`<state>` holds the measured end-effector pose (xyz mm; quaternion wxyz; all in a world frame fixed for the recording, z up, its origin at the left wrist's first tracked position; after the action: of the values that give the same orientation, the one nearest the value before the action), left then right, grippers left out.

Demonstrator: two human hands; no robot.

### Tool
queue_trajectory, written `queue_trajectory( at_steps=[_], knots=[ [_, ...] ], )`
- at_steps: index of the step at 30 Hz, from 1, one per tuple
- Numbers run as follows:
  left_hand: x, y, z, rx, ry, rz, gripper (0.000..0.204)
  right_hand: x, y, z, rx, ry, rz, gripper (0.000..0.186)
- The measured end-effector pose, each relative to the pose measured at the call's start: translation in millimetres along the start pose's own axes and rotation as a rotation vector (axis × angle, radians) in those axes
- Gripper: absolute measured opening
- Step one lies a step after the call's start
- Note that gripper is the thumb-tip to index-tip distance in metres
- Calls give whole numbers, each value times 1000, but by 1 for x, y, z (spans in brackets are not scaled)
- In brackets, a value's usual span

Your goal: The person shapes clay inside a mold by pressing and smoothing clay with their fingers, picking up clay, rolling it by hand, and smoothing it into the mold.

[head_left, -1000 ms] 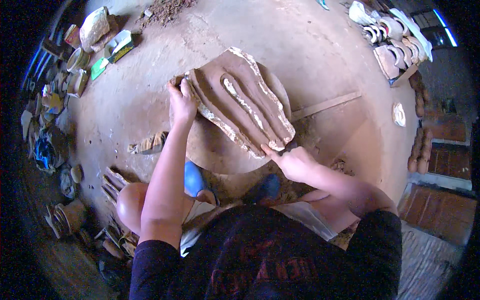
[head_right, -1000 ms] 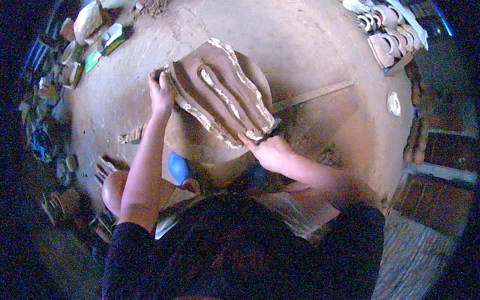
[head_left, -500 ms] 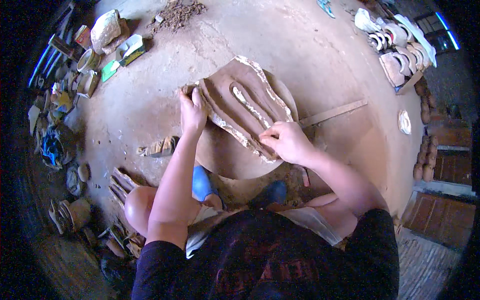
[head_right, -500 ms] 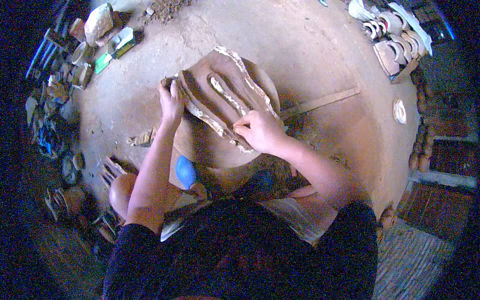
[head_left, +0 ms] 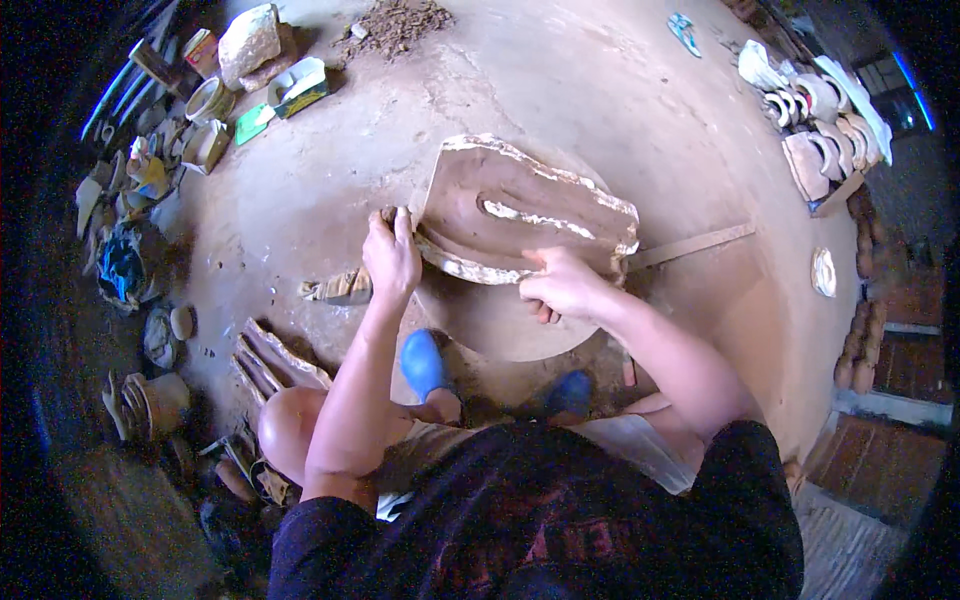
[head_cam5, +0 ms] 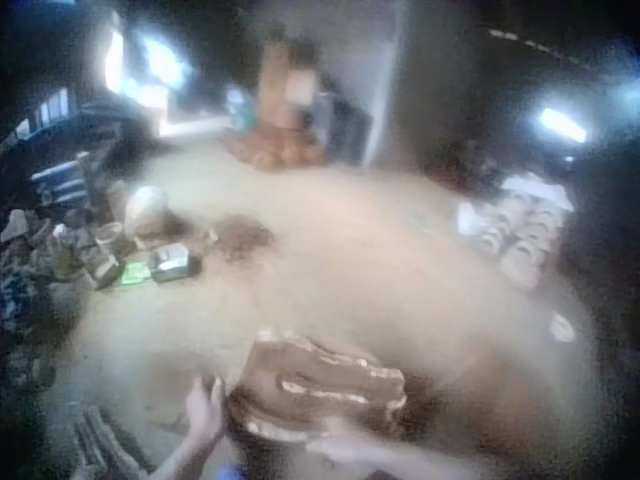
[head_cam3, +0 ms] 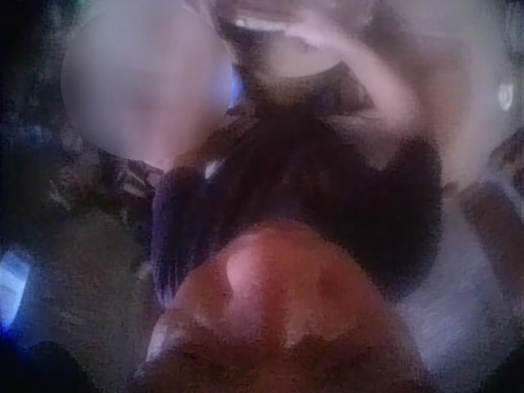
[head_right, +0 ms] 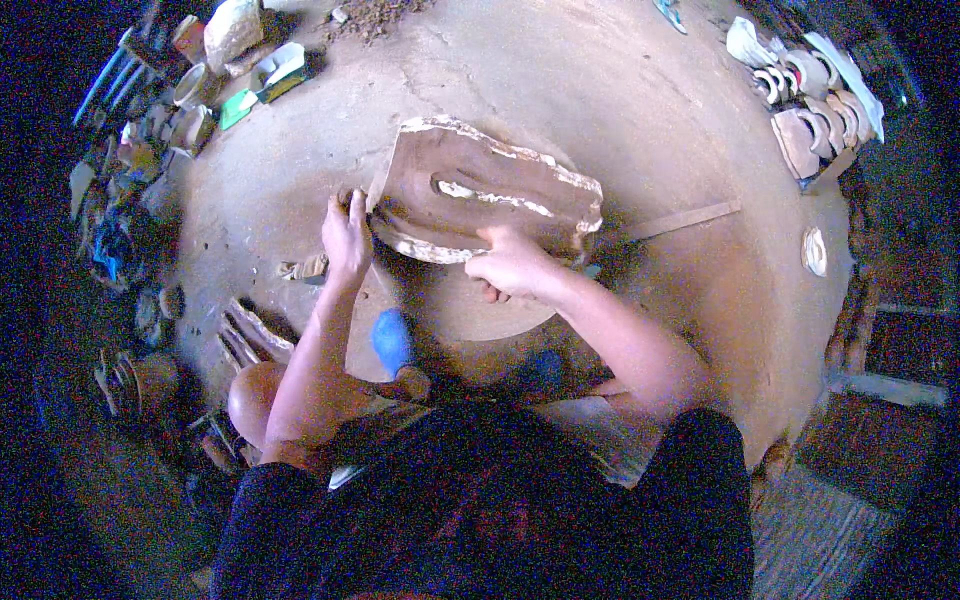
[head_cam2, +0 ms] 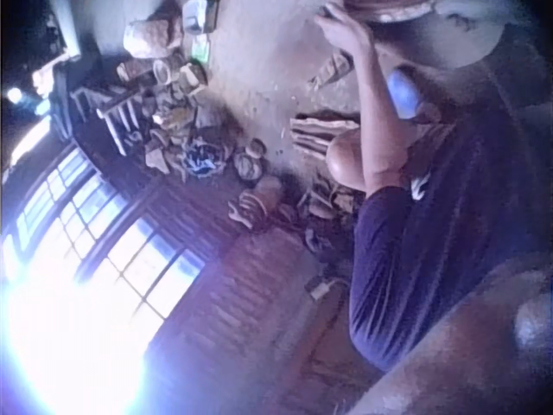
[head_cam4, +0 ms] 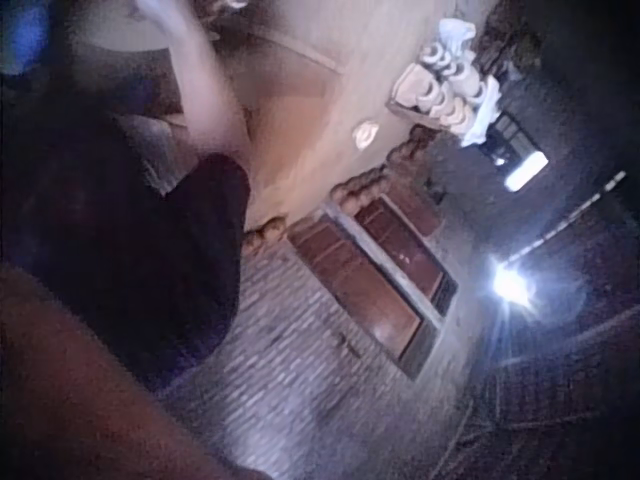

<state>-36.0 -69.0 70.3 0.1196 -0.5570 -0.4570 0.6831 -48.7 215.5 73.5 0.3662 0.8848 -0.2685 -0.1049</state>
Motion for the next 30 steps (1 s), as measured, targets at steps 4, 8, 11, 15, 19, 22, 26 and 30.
queue_trajectory(
  at_steps=[4,8,11,15,19,22,26,30],
  knots=[
    [-5,8,-31,16,17,2,42,25,12,11,-9,62,-30,89],
    [-7,-1,-77,-55,215,-46,39,60,27,4,62,143,-115,82],
    [4,-6,-104,-38,331,-85,39,87,10,23,-37,243,-90,47],
    [-2,-35,-124,-53,426,-38,38,78,45,-24,-284,-162,-403,56],
    [49,-57,-161,-106,897,-703,45,85,37,-73,-703,-484,-751,41],
    [63,-64,-182,-187,1111,-539,52,103,11,-83,-745,-391,-966,19],
    [75,-75,-188,12,1196,-264,51,88,1,-104,-663,-470,-698,20],
    [94,-82,-194,166,1212,-337,47,78,-1,-126,-699,-539,-644,20]
  ],
)
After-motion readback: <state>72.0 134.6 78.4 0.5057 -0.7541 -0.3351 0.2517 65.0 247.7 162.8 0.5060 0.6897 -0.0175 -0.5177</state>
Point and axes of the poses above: each hand's wrist, its own z-axis towards the middle knuckle, its own x-axis out of the palm, y = z × x, the point moved 10 cm from there along z, towards the middle knuckle, and after that the axes turned 12 degrees about y, right-handed, at the moved point
